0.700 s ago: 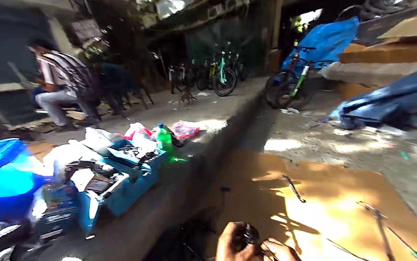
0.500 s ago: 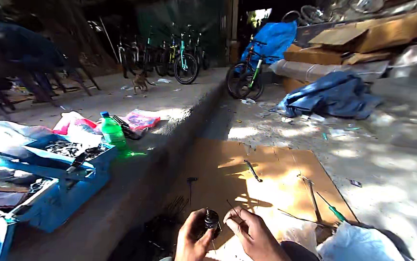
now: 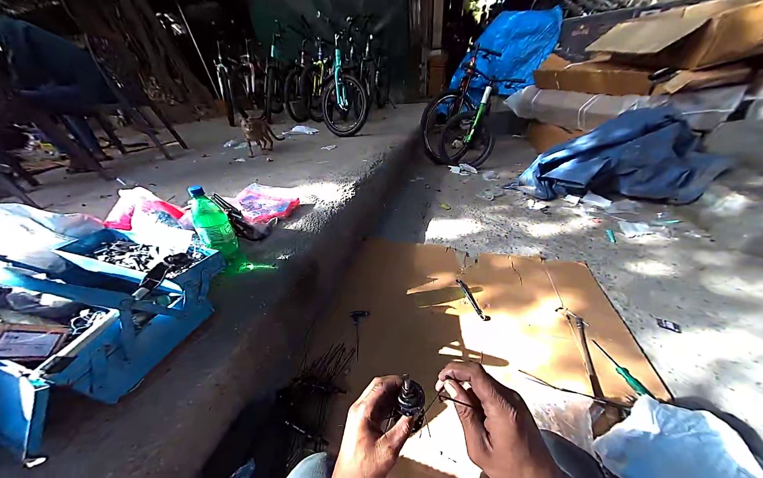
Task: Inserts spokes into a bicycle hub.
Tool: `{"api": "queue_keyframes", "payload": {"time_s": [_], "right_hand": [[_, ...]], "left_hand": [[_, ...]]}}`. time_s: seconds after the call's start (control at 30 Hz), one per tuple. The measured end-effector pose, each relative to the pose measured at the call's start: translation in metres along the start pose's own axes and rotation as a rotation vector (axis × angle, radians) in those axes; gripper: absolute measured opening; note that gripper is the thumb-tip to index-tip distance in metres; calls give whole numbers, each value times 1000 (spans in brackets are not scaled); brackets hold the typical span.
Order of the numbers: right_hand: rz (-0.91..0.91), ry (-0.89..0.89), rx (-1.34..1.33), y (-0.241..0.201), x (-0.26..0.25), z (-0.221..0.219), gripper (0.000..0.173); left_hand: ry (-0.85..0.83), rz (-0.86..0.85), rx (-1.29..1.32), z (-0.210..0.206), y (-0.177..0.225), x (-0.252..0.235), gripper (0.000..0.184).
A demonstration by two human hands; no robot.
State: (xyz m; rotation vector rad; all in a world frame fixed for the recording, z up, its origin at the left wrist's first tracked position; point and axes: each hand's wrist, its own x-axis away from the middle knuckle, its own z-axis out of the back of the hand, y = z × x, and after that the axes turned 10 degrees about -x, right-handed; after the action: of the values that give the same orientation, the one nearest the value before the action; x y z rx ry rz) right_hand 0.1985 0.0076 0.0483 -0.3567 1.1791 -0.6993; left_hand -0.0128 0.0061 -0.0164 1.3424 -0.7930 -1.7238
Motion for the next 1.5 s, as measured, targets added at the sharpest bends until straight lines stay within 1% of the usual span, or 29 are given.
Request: {"api": "queue_keyframes", "payload": {"time_s": [0.2, 0.47, 0.53, 0.6, 0.67, 0.7, 0.77, 0.87, 0.97, 1.03, 1.07, 1.13, 1.17, 1.23, 1.33, 1.5], "right_hand": [[-38, -25, 27, 7, 4, 0, 25], [-29, -38, 50, 8, 3, 4, 25], [-28, -70, 79, 6, 1, 2, 24], [-38, -149, 151, 3, 1, -3, 21], [-100, -270, 205, 0, 0, -5, 22], [-151, -303, 189, 0, 0, -3, 27], [-206, -248, 108, 7, 1, 4, 31], [-275, -143, 75, 21, 0, 12, 26], [-375, -203, 37, 30, -2, 15, 29], [-414, -294, -48, 31, -3, 15, 34], [-434, -350, -91, 28, -3, 14, 44], [-450, -471, -104, 24, -1, 10, 72], [-448, -504, -102, 22, 0, 6, 77], [-453, -516, -150, 21, 3, -1, 68], [-479, -554, -278, 27, 4, 1, 58], [-516, -545, -279, 32, 9, 3, 51]], "left_hand": [[16, 21, 19, -1, 3, 1, 42], [41, 12, 30, -1, 0, 0, 42], [45, 15, 30, -1, 1, -1, 42], [33, 21, 31, -1, 3, -1, 42], [15, 19, -4, 1, 4, -3, 43], [12, 13, -42, 4, 4, -3, 43], [18, -10, -137, 9, 1, -3, 43], [23, -60, -216, 12, -5, -2, 44], [-19, -65, -189, 11, -2, -3, 48], [-54, -56, -161, 10, 1, -4, 49], [-72, -52, -142, 10, 1, -2, 50], [-107, -46, -122, 9, 1, 0, 50], [-121, -42, -118, 8, 1, 0, 50], [-143, -32, -97, 9, 1, 1, 49], [-155, -20, -41, 10, 2, 1, 47], [-172, -42, 14, 11, 5, 0, 42]]}}
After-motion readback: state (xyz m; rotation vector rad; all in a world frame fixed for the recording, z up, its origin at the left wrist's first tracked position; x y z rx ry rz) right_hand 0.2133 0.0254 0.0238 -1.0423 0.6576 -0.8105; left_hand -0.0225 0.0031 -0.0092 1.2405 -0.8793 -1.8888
